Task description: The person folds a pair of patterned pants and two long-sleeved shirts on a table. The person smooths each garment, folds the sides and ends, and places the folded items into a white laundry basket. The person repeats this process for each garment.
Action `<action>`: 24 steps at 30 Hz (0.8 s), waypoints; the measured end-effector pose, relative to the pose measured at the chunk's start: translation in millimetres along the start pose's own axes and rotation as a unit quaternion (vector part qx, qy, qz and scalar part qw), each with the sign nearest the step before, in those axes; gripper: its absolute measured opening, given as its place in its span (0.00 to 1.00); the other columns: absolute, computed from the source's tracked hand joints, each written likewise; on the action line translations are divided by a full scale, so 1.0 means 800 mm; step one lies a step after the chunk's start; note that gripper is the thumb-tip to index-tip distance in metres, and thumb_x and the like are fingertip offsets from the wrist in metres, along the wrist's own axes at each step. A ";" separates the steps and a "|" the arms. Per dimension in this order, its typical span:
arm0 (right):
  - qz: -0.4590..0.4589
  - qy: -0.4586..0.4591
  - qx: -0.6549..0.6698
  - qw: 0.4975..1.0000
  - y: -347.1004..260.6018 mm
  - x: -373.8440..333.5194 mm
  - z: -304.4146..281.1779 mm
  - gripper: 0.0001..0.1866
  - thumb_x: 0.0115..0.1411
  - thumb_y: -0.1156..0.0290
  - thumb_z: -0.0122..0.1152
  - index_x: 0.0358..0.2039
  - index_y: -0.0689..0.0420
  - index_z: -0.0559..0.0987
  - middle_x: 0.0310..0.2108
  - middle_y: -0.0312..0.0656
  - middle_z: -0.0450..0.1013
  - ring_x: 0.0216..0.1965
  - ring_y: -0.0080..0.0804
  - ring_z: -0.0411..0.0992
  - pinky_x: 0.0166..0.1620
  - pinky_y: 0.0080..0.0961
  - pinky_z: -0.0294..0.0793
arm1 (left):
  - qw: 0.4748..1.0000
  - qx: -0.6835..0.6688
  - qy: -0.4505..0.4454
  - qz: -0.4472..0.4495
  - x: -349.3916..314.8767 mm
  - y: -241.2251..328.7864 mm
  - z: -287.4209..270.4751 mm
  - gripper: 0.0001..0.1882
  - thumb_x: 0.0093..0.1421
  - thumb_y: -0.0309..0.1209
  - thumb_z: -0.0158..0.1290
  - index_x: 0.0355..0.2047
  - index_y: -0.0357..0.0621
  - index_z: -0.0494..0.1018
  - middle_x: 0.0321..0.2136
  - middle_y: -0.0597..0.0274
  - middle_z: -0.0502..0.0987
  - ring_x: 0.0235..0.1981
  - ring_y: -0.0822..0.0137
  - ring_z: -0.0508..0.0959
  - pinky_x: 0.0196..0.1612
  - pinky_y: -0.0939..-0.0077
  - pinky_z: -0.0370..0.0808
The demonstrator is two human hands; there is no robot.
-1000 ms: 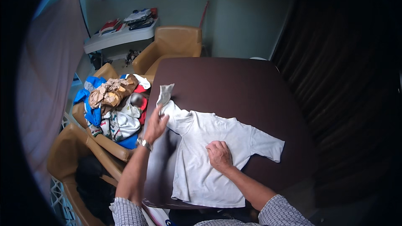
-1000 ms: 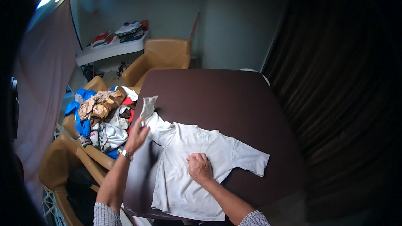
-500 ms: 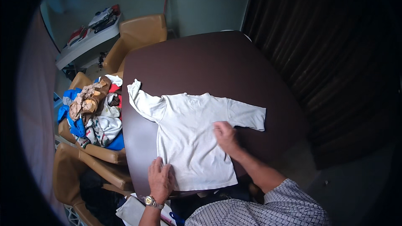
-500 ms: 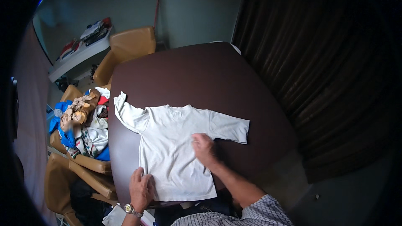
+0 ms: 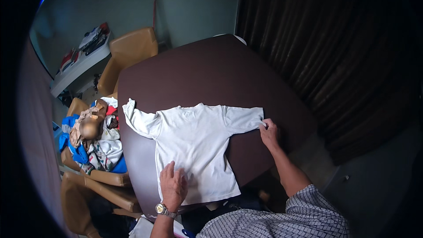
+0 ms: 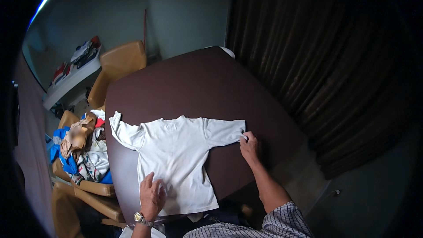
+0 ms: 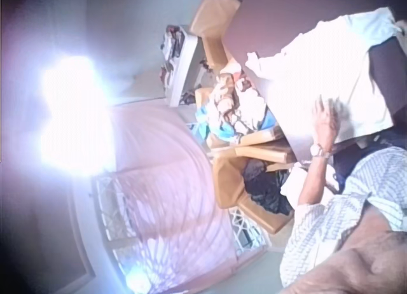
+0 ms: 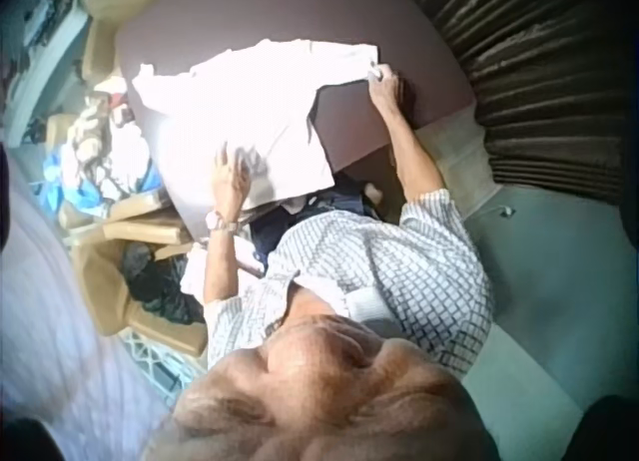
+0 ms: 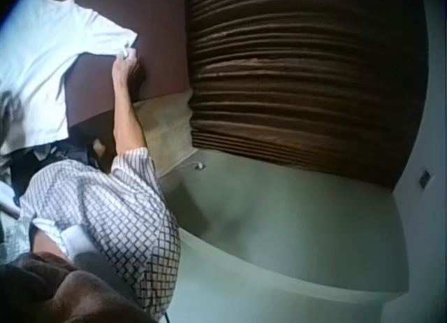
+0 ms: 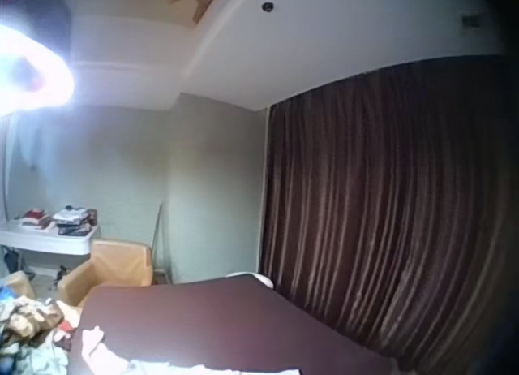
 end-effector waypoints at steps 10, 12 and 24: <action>0.123 -0.023 0.568 0.813 -0.085 0.086 0.007 0.09 0.75 0.68 0.66 0.49 0.51 0.74 0.44 0.33 0.75 0.44 0.26 0.78 0.43 0.37 0.91 | 0.998 -0.029 -0.062 0.011 -0.002 -0.001 0.064 0.30 0.61 0.40 0.69 0.63 0.46 0.78 0.70 0.37 0.70 0.72 0.35 0.68 0.74 0.31 0.59; -0.006 0.020 0.434 0.900 -0.102 0.110 -0.010 0.10 0.73 0.72 0.69 0.48 0.54 0.76 0.46 0.34 0.78 0.42 0.27 0.80 0.44 0.33 0.88 | 0.997 -0.031 -0.065 0.018 -0.006 0.003 0.067 0.30 0.61 0.41 0.69 0.63 0.46 0.78 0.70 0.38 0.70 0.72 0.35 0.68 0.74 0.29 0.58; -0.202 -0.054 -0.183 0.961 -0.154 0.035 0.010 0.15 0.66 0.66 0.67 0.53 0.51 0.81 0.57 0.43 0.78 0.65 0.50 0.70 0.65 0.62 0.67 | 0.995 -0.053 -0.089 0.016 0.008 0.003 0.044 0.27 0.63 0.38 0.68 0.61 0.45 0.79 0.68 0.39 0.73 0.71 0.36 0.70 0.74 0.31 0.59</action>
Point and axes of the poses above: each hand's wrist, its own x-axis towards the middle knuckle, its own z-axis out of the palm, y = z × x, the point moved 4 cm from there along x, towards the middle knuckle
